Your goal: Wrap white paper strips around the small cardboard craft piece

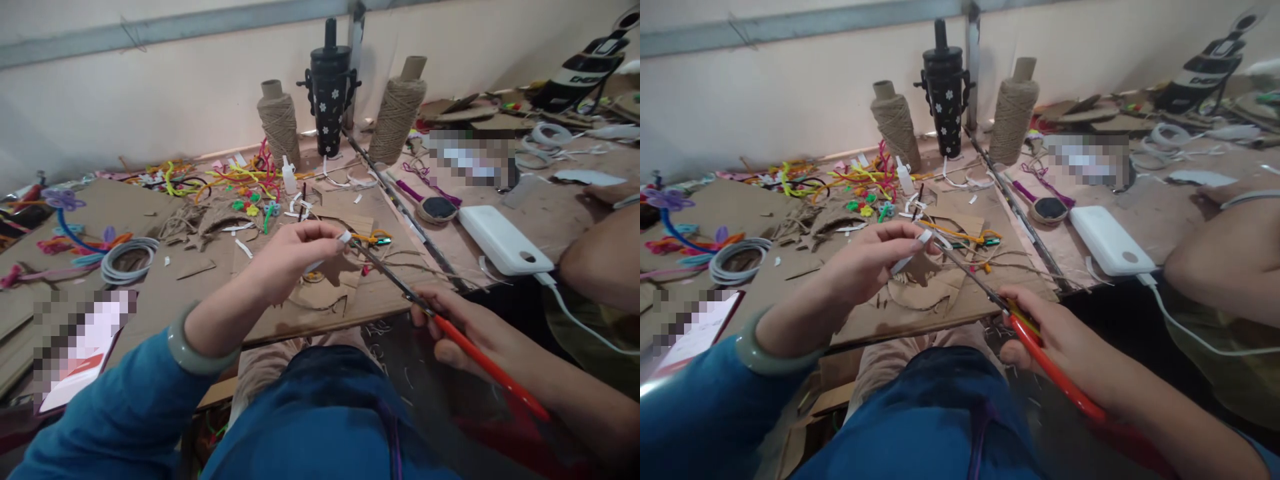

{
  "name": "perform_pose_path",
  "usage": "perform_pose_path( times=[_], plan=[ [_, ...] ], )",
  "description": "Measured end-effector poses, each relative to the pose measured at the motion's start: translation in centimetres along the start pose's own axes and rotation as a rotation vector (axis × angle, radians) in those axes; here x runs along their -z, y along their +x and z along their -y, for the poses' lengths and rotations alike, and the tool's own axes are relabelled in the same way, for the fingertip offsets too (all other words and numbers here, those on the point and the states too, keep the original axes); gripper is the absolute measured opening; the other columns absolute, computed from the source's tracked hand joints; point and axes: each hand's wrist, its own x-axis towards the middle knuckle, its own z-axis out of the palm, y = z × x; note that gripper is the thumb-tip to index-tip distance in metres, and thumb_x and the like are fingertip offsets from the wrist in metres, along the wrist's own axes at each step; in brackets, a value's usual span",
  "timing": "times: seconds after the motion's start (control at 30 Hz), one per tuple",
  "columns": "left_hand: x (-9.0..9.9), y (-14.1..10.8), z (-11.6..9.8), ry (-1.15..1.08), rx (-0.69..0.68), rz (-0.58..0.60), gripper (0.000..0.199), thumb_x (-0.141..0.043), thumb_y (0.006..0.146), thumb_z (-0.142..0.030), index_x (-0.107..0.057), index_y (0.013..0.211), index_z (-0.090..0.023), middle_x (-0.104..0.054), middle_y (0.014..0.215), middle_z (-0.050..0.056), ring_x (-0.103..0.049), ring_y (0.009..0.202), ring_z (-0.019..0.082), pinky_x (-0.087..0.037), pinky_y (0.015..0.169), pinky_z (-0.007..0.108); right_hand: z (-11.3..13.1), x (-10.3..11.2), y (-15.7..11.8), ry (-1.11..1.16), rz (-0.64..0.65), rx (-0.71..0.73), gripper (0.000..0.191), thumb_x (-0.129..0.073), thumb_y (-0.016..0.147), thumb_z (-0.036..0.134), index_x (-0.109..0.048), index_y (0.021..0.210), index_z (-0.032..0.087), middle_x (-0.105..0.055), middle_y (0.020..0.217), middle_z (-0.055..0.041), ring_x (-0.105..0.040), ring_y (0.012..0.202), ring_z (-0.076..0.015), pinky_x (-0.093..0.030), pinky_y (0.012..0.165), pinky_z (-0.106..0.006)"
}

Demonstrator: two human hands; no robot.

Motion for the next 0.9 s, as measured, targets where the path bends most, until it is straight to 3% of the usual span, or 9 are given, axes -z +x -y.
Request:
perform_pose_path(
  times=[0.1,0.3,0.43,0.6,0.9],
  plan=[
    [0.0,-1.0,-0.2,0.014,0.057,0.058,0.015,-0.071,0.069,-0.025,-0.068,0.078,-0.013,-0.069,0.069,0.004,-0.064,0.06,0.015,-0.052,0.052,0.025,-0.2,-0.4,0.4,0.019,0.083,0.012,0.068,-0.06,0.075,0.062,-0.049,0.126,0.02,-0.061,0.089,-0.0062,-0.061,0.072,-0.0197,-0.053,0.063,-0.03],
    [0.3,-2.9,0.0,0.083,0.108,0.049,0.015,-0.069,0.074,-0.025,-0.063,0.084,-0.016,-0.069,0.068,0.002,-0.064,0.056,0.014,-0.053,0.05,0.025,-0.7,-1.5,0.7,-0.074,0.062,0.124,0.064,-0.056,0.077,0.064,-0.051,0.125,0.022,-0.064,0.089,-0.0061,-0.062,0.07,-0.0193,-0.054,0.063,-0.03],
    [0.6,-4.1,0.9,0.105,0.134,-0.032,0.014,-0.069,0.073,-0.025,-0.062,0.08,-0.016,-0.07,0.073,0.003,-0.067,0.066,0.015,-0.05,0.057,0.022,-0.4,-2.5,0.8,-0.282,-0.023,0.25,0.05,-0.058,0.081,0.056,-0.052,0.119,0.022,-0.068,0.093,-0.0073,-0.066,0.077,-0.0222,-0.053,0.062,-0.029],
    [0.9,-4.7,1.5,0.033,0.146,-0.092,0.015,-0.071,0.067,-0.021,-0.065,0.079,-0.015,-0.066,0.071,0.0,-0.059,0.059,0.009,-0.045,0.056,0.019,0.4,-3.5,1.4,-0.532,-0.162,0.439,0.041,-0.061,0.083,0.044,-0.05,0.115,0.021,-0.067,0.094,-0.0078,-0.068,0.078,-0.0222,-0.054,0.066,-0.031],
    [1.2,-5.2,1.9,0.003,0.111,-0.107,0.013,-0.07,0.067,-0.02,-0.066,0.079,-0.015,-0.062,0.072,-0.001,-0.056,0.064,0.009,-0.043,0.061,0.021,1.2,-4.1,2.1,-0.606,-0.138,0.445,0.031,-0.056,0.085,0.036,-0.051,0.11,0.018,-0.069,0.088,-0.0083,-0.068,0.069,-0.0203,-0.055,0.057,-0.03]
  ],
)
